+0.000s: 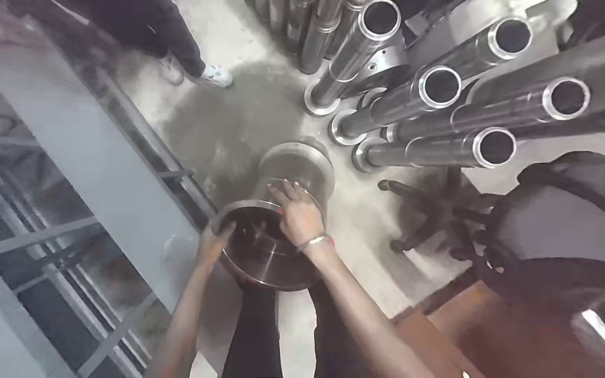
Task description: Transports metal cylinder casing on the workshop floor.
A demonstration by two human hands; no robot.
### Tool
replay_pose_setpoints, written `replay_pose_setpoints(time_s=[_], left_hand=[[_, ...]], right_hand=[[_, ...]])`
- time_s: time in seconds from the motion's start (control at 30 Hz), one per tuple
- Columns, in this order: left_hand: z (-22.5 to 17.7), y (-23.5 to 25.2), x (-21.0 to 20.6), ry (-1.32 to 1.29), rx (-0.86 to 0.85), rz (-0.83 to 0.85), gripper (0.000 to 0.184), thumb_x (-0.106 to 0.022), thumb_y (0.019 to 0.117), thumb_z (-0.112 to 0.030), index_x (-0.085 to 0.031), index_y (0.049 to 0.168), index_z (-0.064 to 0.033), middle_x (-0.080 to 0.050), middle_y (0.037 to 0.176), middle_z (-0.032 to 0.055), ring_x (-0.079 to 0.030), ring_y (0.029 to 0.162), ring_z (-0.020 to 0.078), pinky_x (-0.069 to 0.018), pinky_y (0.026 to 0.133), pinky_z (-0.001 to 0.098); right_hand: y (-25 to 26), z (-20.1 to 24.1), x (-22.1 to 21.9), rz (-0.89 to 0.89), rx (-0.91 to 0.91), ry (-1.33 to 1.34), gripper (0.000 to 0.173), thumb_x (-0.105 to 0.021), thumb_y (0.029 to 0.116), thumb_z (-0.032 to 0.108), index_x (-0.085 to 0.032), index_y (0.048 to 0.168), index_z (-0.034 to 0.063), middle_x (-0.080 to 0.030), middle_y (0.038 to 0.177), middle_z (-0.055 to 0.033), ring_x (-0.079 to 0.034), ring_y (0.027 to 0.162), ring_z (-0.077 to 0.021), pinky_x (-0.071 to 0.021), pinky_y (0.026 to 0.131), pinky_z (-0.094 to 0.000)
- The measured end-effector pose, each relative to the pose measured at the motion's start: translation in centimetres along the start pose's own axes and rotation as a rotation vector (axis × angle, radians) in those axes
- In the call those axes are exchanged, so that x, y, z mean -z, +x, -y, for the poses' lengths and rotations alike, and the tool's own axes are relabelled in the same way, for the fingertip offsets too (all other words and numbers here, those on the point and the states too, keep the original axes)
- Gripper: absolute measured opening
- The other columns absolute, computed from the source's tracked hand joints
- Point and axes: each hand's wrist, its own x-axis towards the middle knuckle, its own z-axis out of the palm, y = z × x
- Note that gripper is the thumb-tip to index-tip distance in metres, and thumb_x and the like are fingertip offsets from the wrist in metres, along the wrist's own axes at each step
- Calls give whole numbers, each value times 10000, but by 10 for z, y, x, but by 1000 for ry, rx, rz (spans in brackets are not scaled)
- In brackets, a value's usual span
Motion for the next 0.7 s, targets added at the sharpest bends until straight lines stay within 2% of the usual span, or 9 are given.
replay_pose_setpoints(time_s=[0.13,0.2,0.27,0.33,0.43,0.5,0.57,0.63,0.7], left_hand=[[-79,49,14,347,-479,29,779,-776,870,-459,-501,1510,-110,-524,1533,98,-503,1411,224,-415,1179,457],[-102,68,21,421,-467,48,556,-757,914,-321,-617,1431,-172,-654,1392,75,-621,1286,231,-471,1119,487],[-99,78,31,369,-426,52,436,-692,966,-223,-649,1395,-158,-715,1280,92,-680,1195,231,-505,1081,480],[-95,91,41,296,-384,23,407,-671,986,-251,-660,1381,-155,-723,1266,83,-682,1188,204,-510,1079,459],[-92,100,49,219,-341,-34,415,-677,989,-323,-677,1348,-115,-729,1245,86,-685,1176,171,-518,1075,420],[-103,107,50,188,-290,-95,428,-688,985,-349,-688,1292,-51,-735,1192,121,-693,1137,179,-525,1058,415],[-110,109,47,183,-250,-174,412,-715,968,-353,-709,1176,3,-745,1063,141,-717,1008,184,-557,966,411],[-115,118,50,168,-221,-233,419,-717,962,-376,-711,1126,10,-736,1004,138,-709,951,190,-560,925,419],[-117,133,54,133,-206,-279,414,-713,962,-389,-718,1113,-3,-741,984,113,-709,934,163,-569,911,409]], right_hand=[[47,36,30,198,13,-43,727,-679,867,66,-477,1534,271,-421,1604,-158,-318,1510,-428,-309,1177,-651],[72,54,38,236,80,-64,685,-709,845,74,-525,1490,212,-470,1557,-182,-360,1484,-432,-343,1143,-674],[82,60,46,218,134,-35,620,-692,905,180,-514,1498,210,-416,1602,-164,-325,1514,-395,-303,1170,-668],[66,50,50,34,95,61,717,-648,957,493,-382,1589,283,-275,1685,-119,-208,1567,-355,-205,1227,-648],[10,9,3,-391,-115,327,1021,-655,782,789,-433,1568,176,-377,1633,-145,-330,1522,-342,-317,1215,-586],[-1,-2,-30,-493,-211,511,1041,-729,780,705,-391,1588,144,-356,1648,-126,-331,1527,-297,-312,1220,-577],[10,0,-47,-634,-169,581,800,-732,885,433,-437,1556,110,-408,1620,-121,-356,1516,-276,-282,1226,-577],[37,2,-30,-703,-67,517,631,-639,892,123,-509,1509,85,-480,1571,-130,-415,1486,-293,-342,1233,-512],[61,6,-4,-661,-17,460,669,-568,841,-38,-532,1494,103,-496,1557,-136,-449,1461,-316,-387,1205,-501]])
